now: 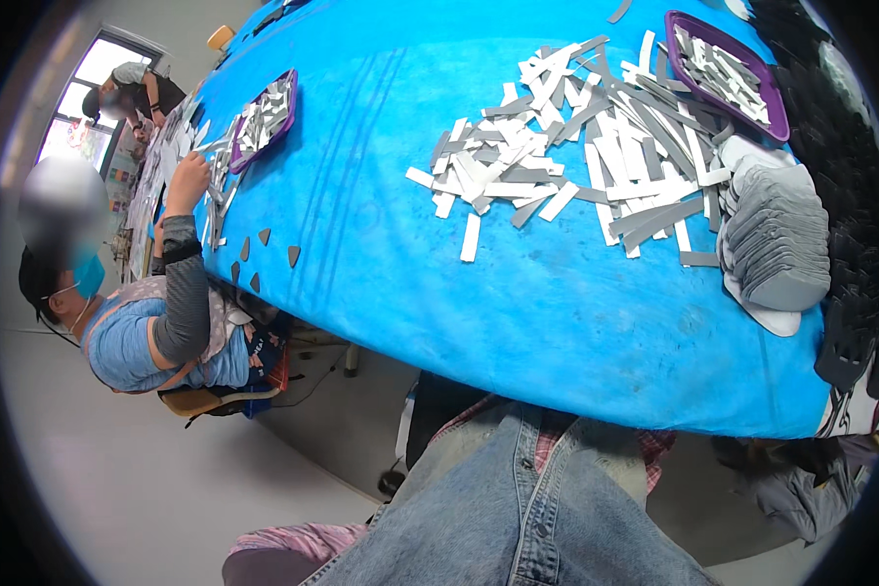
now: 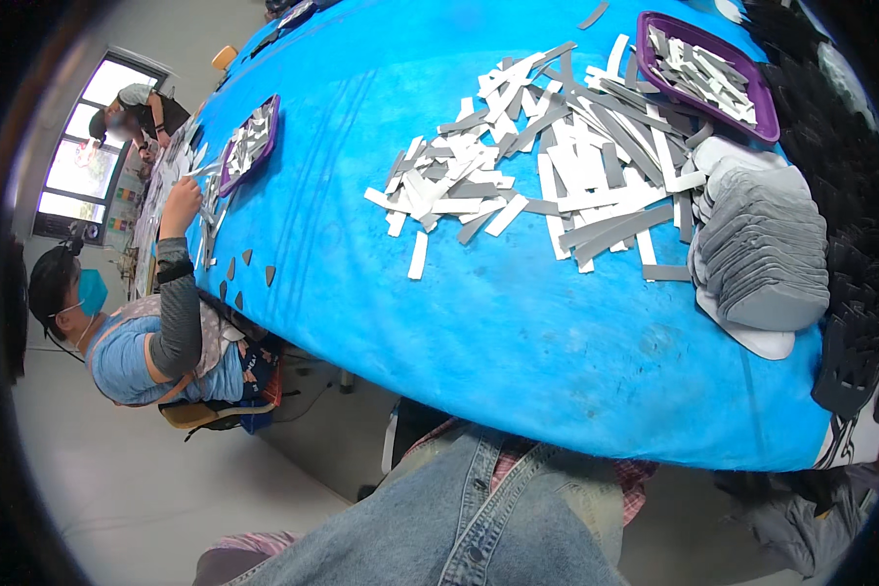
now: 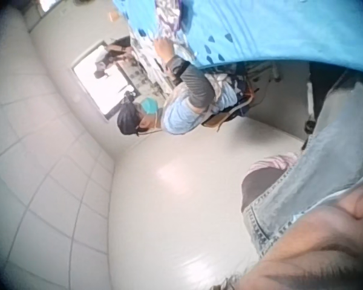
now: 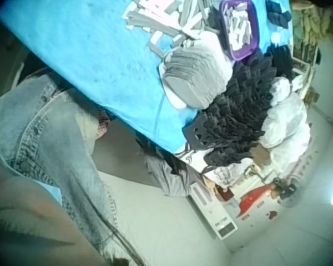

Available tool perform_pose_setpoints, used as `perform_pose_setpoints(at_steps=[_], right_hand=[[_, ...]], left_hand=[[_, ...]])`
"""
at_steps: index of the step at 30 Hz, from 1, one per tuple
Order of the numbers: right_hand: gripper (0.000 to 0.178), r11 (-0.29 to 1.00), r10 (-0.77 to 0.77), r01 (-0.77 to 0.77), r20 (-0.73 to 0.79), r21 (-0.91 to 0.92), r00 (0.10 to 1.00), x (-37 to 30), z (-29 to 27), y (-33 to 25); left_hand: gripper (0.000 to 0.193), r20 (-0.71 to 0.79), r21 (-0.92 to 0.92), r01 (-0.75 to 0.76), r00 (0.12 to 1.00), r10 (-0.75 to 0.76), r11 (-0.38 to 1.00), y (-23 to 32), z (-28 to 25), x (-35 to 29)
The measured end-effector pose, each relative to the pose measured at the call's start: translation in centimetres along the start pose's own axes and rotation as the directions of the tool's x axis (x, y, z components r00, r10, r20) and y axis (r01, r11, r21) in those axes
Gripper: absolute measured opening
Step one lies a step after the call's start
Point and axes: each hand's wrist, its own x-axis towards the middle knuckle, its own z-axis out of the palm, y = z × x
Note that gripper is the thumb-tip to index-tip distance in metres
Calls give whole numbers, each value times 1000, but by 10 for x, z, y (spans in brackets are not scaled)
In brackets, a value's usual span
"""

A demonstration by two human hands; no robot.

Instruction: The recorder is seen inspecting and assembling various shoe components at a large communal work table.

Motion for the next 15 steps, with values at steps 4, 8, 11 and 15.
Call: perform_pose_setpoints(at_steps=[4, 8, 11, 15], right_hand=[[33, 996, -39, 43, 59, -75, 998, -2, 3, 3], [36, 983, -79, 97, 113, -155, 990, -7, 5, 8], [38, 968, -110, 143, 161, -207, 981, 1, 3, 8], [40, 949, -86, 127, 151, -288, 985, 47, 42, 76]], left_hand=[[45, 80, -206, 83, 994, -68, 975, 83, -13, -29], [33, 169, -311, -106, 972, 165, 944, 199, -40, -46], [46, 359, -181, -240, 887, 291, 954, 271, -56, -66], [57, 385, -234, -474, 756, 529, 849, 347, -75, -103]])
